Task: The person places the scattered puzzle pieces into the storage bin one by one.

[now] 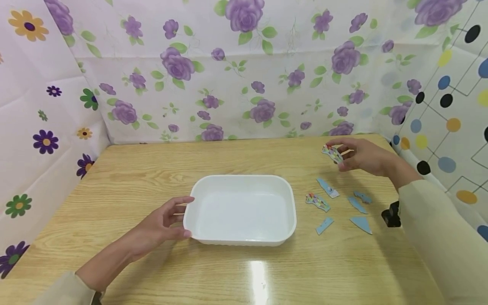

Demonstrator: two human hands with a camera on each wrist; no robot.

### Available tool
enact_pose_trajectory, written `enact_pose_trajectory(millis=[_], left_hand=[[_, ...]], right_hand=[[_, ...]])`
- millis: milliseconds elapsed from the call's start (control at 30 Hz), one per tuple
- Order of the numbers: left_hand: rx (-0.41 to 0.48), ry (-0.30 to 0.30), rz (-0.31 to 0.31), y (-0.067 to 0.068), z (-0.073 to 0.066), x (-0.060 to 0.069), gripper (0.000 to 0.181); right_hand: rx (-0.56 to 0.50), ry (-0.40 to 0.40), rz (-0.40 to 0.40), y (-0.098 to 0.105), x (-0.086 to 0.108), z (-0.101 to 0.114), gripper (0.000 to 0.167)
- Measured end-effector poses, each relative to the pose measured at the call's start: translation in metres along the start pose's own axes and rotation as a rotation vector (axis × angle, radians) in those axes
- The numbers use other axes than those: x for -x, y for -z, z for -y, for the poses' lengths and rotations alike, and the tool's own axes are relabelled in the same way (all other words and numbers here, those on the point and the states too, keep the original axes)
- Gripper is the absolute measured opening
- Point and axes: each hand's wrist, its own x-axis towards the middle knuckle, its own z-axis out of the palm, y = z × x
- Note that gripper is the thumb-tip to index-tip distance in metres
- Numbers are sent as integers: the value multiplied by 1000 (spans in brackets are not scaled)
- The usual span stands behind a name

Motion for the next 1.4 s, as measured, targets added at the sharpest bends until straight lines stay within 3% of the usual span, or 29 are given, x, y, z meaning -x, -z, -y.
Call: enact_pose_trajectory(millis=[467, 1200, 1400], left_hand=[[5, 6, -16, -1, 2, 0, 83], [0, -7, -6, -1, 3, 1, 83], [-3, -11, -15, -1, 2, 0, 83]], right_hand=[[84, 38, 22, -9, -11, 34, 71], [5, 131, 122, -38, -40, 82, 68], [-23, 134, 187, -47, -45, 89, 68]])
